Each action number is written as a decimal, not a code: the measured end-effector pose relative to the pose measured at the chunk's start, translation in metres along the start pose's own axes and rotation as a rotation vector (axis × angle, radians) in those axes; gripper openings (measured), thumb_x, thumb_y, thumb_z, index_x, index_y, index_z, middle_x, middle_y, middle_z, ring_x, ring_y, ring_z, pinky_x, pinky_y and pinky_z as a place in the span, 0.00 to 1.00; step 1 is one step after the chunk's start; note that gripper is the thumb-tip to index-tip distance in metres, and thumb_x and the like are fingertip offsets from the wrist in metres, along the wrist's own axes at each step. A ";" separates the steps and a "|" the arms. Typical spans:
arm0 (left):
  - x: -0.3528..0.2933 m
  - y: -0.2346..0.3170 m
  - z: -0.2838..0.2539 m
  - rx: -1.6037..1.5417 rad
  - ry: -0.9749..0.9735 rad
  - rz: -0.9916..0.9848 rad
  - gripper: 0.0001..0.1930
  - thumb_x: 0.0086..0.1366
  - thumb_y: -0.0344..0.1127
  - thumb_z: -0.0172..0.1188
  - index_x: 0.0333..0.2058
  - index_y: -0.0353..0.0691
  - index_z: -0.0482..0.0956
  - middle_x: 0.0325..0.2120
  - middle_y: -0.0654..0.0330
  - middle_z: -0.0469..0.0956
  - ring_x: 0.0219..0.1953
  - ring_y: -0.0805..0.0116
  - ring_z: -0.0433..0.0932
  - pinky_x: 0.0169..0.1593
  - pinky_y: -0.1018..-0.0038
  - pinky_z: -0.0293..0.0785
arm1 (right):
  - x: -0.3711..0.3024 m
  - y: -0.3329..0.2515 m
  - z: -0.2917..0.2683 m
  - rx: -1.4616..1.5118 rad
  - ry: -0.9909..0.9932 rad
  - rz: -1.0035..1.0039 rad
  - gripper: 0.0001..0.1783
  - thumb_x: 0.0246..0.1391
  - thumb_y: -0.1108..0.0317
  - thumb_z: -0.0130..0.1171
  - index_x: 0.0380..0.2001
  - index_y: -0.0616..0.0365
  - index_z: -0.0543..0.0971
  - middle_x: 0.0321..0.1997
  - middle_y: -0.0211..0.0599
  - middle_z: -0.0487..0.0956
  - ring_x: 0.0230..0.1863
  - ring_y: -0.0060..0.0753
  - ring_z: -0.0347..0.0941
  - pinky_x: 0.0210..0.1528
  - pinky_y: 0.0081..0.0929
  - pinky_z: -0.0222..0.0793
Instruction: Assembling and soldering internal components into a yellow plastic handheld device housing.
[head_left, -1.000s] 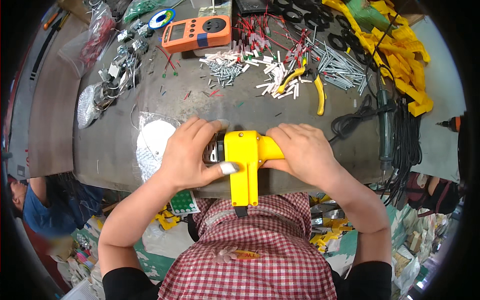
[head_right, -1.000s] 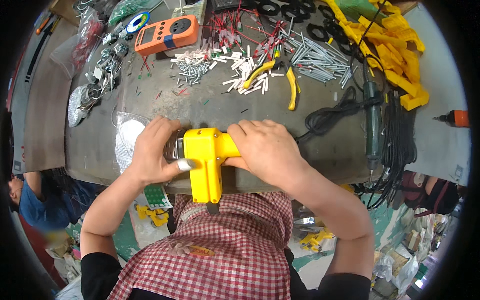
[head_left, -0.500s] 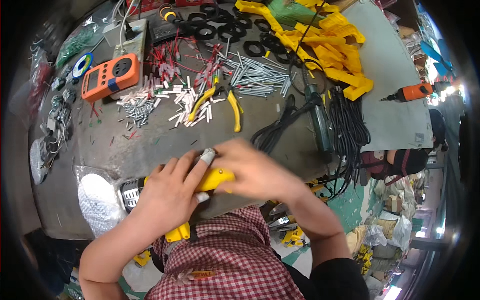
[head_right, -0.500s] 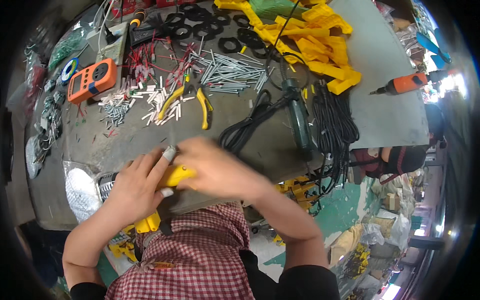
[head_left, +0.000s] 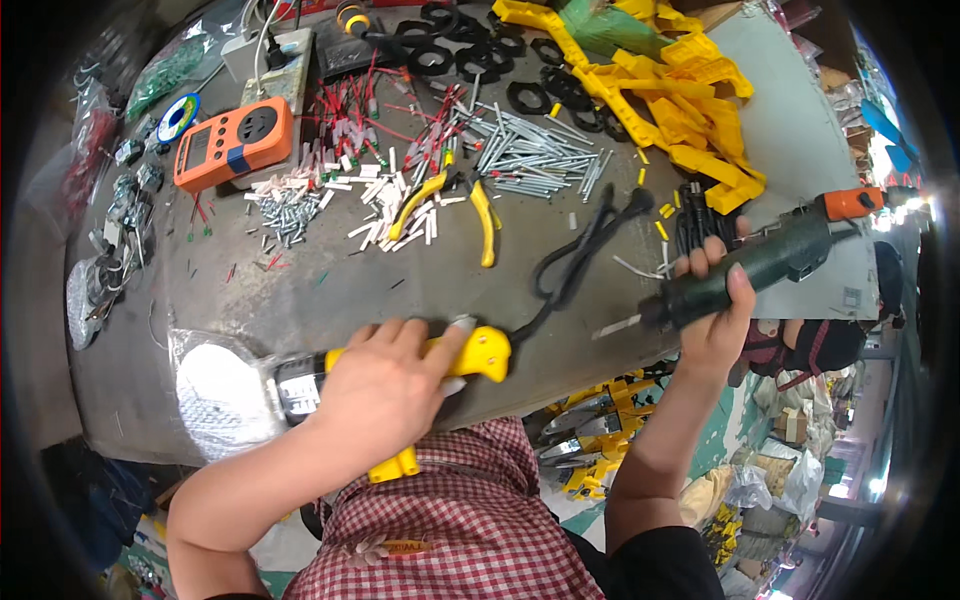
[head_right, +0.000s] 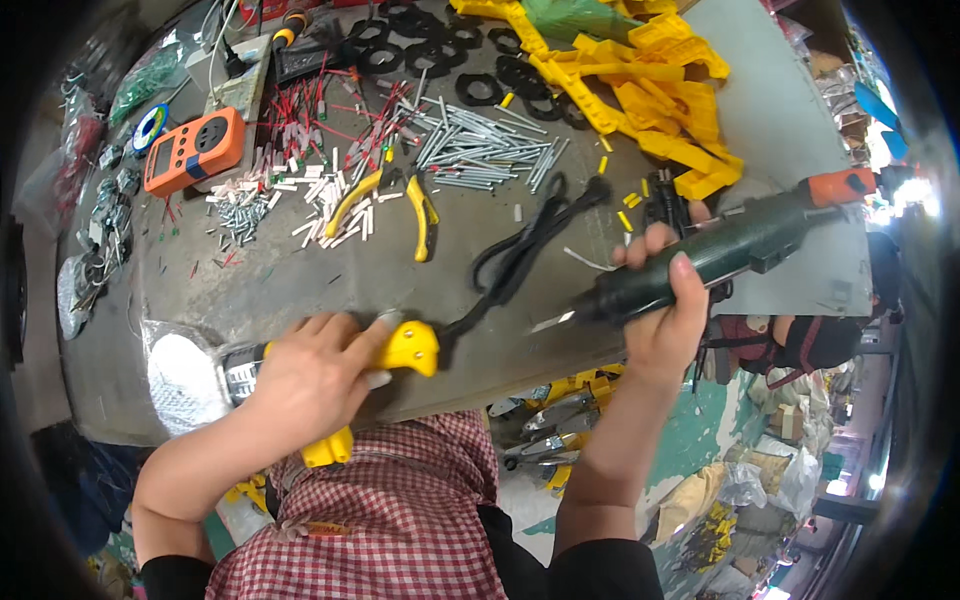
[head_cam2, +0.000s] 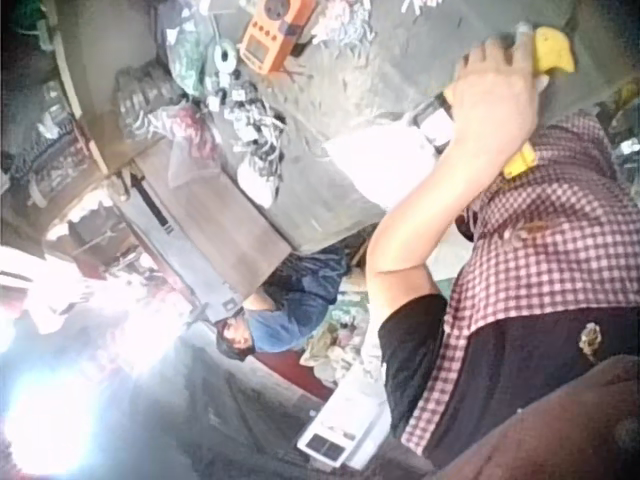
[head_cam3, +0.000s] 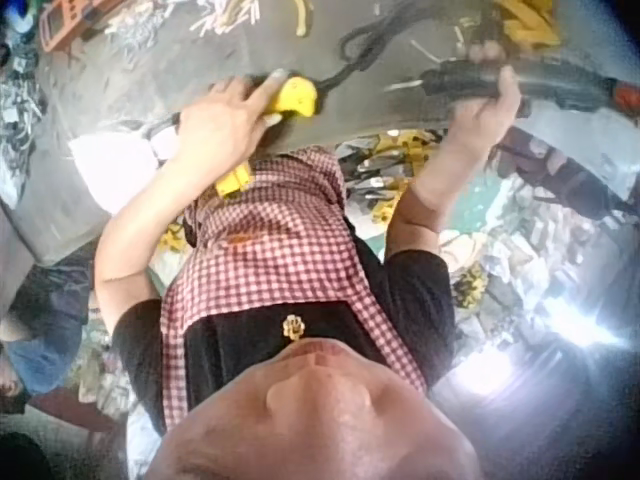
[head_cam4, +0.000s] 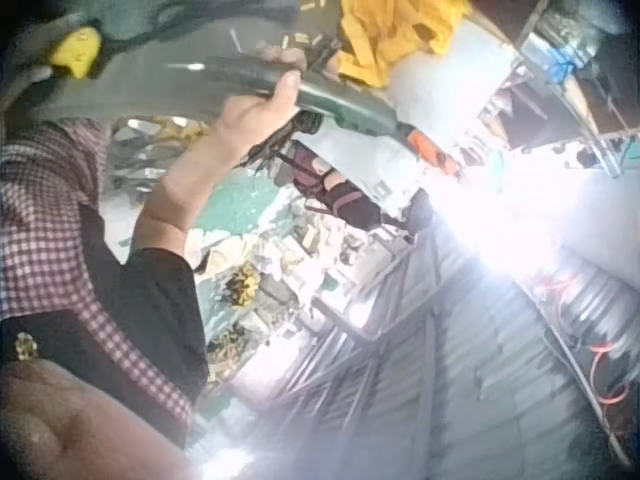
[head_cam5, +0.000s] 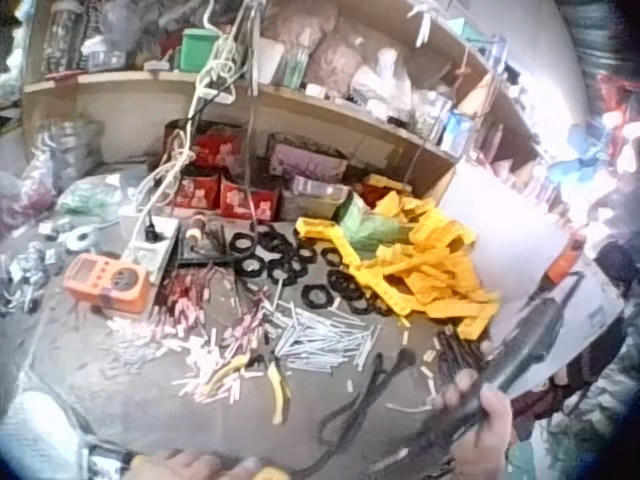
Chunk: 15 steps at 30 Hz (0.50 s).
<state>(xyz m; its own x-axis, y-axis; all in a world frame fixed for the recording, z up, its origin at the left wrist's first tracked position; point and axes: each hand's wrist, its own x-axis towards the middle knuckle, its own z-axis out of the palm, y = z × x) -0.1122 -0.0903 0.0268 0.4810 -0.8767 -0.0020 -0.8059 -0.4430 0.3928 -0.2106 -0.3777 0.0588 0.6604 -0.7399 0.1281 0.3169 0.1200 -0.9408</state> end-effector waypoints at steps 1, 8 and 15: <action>0.003 0.003 0.001 -0.023 0.016 -0.001 0.29 0.48 0.34 0.63 0.52 0.40 0.71 0.32 0.56 0.73 0.36 0.57 0.74 0.40 0.65 0.71 | -0.006 0.007 0.007 0.168 -0.162 0.023 0.40 0.54 0.65 0.57 0.65 0.53 0.49 0.36 0.37 0.70 0.36 0.31 0.70 0.46 0.38 0.70; 0.007 0.001 0.005 -0.036 0.017 -0.003 0.28 0.49 0.37 0.64 0.51 0.38 0.72 0.32 0.58 0.72 0.38 0.59 0.73 0.40 0.67 0.71 | -0.050 0.027 0.101 0.001 -0.299 -0.218 0.54 0.51 0.52 0.63 0.68 0.52 0.37 0.28 0.38 0.70 0.22 0.32 0.71 0.32 0.35 0.73; 0.006 0.003 0.014 0.069 -0.009 0.016 0.24 0.54 0.41 0.60 0.49 0.39 0.73 0.31 0.60 0.71 0.37 0.63 0.72 0.40 0.70 0.68 | -0.059 0.039 0.085 0.009 -0.685 -0.068 0.36 0.44 0.52 0.70 0.49 0.54 0.63 0.30 0.40 0.75 0.29 0.36 0.73 0.36 0.37 0.71</action>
<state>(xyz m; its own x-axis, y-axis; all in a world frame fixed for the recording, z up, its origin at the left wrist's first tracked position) -0.1164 -0.0997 0.0150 0.4652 -0.8852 -0.0044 -0.8353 -0.4406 0.3289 -0.1793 -0.2735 0.0417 0.9193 -0.1609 0.3593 0.3768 0.0953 -0.9214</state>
